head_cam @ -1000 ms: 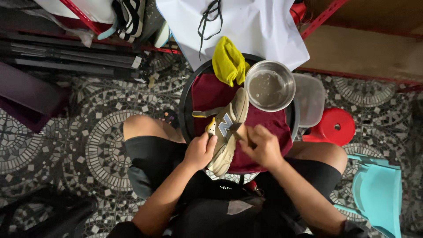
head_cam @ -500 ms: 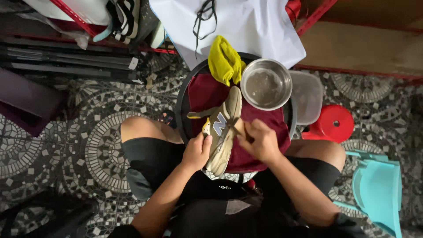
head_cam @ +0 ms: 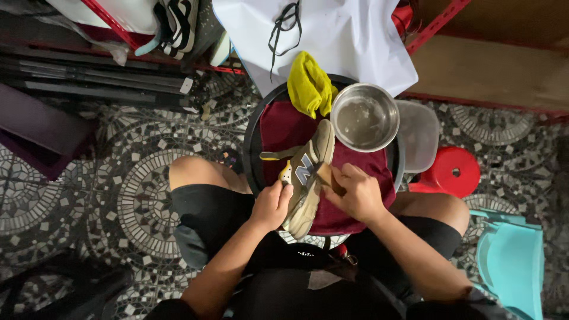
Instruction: The person scrubs a white sneaker with a brush, dipping it into a bowl of soapy water. They remove the insole, scrub the shoe's interior, and then scrub the insole separately.
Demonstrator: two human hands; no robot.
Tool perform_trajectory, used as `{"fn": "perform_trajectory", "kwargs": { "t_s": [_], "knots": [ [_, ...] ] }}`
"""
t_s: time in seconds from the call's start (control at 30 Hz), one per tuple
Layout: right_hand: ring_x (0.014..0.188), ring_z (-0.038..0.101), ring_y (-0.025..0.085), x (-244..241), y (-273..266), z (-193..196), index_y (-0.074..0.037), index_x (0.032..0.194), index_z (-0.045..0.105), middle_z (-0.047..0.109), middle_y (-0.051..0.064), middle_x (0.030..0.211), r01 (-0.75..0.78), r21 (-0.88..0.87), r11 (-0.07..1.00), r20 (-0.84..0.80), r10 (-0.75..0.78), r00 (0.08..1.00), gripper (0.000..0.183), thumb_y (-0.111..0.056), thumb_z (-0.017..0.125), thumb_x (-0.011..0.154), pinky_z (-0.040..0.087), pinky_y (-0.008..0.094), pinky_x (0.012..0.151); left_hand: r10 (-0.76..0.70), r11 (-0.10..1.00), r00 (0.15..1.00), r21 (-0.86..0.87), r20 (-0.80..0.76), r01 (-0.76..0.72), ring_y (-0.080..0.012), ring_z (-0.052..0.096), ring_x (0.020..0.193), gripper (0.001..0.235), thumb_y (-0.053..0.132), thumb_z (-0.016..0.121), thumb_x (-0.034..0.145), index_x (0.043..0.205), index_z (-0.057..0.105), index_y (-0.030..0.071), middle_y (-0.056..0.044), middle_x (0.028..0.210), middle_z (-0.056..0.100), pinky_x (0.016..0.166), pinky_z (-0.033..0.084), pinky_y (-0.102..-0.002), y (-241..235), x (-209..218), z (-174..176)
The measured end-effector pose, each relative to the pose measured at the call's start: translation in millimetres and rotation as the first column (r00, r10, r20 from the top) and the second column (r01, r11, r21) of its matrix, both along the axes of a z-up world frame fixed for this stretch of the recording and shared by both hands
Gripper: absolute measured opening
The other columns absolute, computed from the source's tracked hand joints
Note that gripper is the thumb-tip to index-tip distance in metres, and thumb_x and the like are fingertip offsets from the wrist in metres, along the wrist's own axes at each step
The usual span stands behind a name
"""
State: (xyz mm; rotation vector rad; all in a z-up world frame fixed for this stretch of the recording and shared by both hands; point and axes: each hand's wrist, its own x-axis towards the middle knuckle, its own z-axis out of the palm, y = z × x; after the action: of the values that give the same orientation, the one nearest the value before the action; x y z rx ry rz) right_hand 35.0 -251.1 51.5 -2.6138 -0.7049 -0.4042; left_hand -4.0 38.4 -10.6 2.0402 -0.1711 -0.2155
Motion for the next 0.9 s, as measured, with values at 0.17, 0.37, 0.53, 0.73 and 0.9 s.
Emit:
{"fn": "perform_trajectory", "kwargs": {
  "t_s": [0.17, 0.37, 0.53, 0.73, 0.9],
  "knots": [
    [0.074, 0.075, 0.029, -38, 33, 21, -0.016, 0.080, 0.079, 0.071, 0.004, 0.078, -0.173, 0.162, 0.972, -0.093, 0.189, 0.978, 0.017, -0.031, 0.086, 0.080, 0.059, 0.041, 0.058, 0.031, 0.998, 0.998, -0.053, -0.050, -0.034, -0.0548, 0.076, 0.092, 0.043, 0.038, 0.051, 0.119, 0.096, 0.065, 0.004, -0.025, 0.088, 0.080, 0.076, 0.060, -0.063, 1, 0, 13],
    [0.080, 0.075, 0.023, -44, 33, 35, -0.021, 0.090, 0.078, 0.065, -0.004, 0.087, -0.119, 0.043, 0.992, -0.062, 0.122, 0.991, 0.025, -0.045, 0.083, 0.087, 0.060, 0.036, 0.060, 0.021, 0.999, 0.997, -0.031, -0.076, -0.023, -0.0564, 0.074, 0.092, 0.047, 0.042, 0.048, 0.118, 0.093, 0.064, 0.005, -0.029, 0.084, 0.076, 0.079, 0.058, -0.065, 0, 0, 5],
    [0.093, 0.080, 0.027, -21, 9, -1, -0.016, 0.102, 0.086, 0.075, 0.005, 0.094, -0.061, -0.076, 0.995, 0.095, 0.069, 0.993, 0.033, -0.042, 0.088, 0.082, 0.064, 0.042, 0.066, 0.020, 0.998, 0.994, -0.062, -0.112, -0.027, -0.0533, 0.076, 0.090, 0.048, 0.043, 0.049, 0.117, 0.091, 0.063, 0.006, -0.026, 0.082, 0.076, 0.078, 0.059, -0.061, -1, 4, 8],
    [0.096, 0.080, 0.033, -28, 37, 46, -0.013, 0.094, 0.084, 0.081, 0.008, 0.097, -0.253, 0.246, 0.936, -0.144, 0.294, 0.945, 0.027, -0.036, 0.090, 0.081, 0.066, 0.044, 0.072, 0.012, 1.000, 0.999, -0.020, -0.051, -0.013, -0.0547, 0.075, 0.088, 0.048, 0.042, 0.047, 0.120, 0.090, 0.063, 0.008, -0.027, 0.080, 0.074, 0.075, 0.058, -0.062, 4, 6, 7],
    [0.102, 0.082, 0.026, -44, 26, -23, -0.017, 0.100, 0.089, 0.084, 0.005, 0.094, -0.179, 0.066, 0.982, -0.015, 0.180, 0.984, 0.029, -0.040, 0.090, 0.083, 0.066, 0.037, 0.080, 0.025, 1.000, 0.999, -0.009, -0.027, -0.025, -0.0571, 0.074, 0.086, 0.049, 0.041, 0.049, 0.118, 0.090, 0.063, 0.003, -0.030, 0.078, 0.074, 0.073, 0.058, -0.063, 4, 9, 19]
  ]
}}
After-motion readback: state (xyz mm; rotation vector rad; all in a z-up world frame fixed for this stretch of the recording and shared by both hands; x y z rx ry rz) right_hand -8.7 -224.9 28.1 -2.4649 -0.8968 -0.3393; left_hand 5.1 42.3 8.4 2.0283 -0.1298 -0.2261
